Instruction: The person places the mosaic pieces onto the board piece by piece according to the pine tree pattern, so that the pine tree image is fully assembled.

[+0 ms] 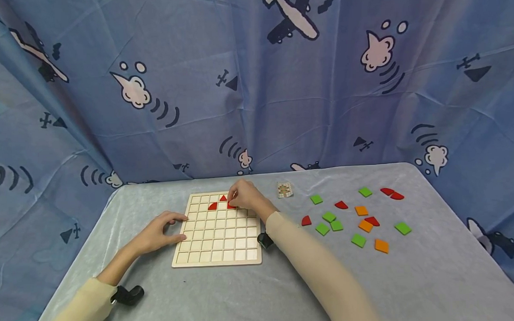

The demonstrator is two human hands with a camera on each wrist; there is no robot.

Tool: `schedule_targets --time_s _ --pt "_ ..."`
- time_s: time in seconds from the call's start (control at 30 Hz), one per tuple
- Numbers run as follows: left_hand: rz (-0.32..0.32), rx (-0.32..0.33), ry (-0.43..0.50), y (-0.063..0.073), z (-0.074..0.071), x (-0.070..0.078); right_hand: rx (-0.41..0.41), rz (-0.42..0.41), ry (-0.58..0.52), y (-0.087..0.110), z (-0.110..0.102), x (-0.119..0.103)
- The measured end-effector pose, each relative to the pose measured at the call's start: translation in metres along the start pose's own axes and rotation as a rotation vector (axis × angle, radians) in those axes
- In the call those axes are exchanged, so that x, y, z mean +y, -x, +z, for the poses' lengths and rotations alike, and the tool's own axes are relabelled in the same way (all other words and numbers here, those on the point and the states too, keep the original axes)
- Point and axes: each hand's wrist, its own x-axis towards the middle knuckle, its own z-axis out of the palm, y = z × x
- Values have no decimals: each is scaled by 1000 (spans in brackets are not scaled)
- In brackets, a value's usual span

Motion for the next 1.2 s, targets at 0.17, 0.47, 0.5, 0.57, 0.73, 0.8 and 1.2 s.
schedule_targets --time_s 0.17,0.47,0.5,0.57,0.73,0.8,1.2 --pt "1 -1 -5 0 0 0 -14 -4 -24 0 -1 1" --pt "1 4 1 0 -1 0 -8 -88 -127 8 -17 9" --pt "2 6 2 0 -1 0 -7 -94 -129 9 -19 9" --pt "2 7 6 0 0 -1 -14 -97 -144 13 -24 11" --pt "3 2 12 0 1 -3 -34 -91 -182 28 -40 14" --pt "0 4 9 0 1 -4 -35 -77 -196 34 -48 15" --pt "-4 3 22 -1 2 -4 -63 43 -252 63 -85 40"
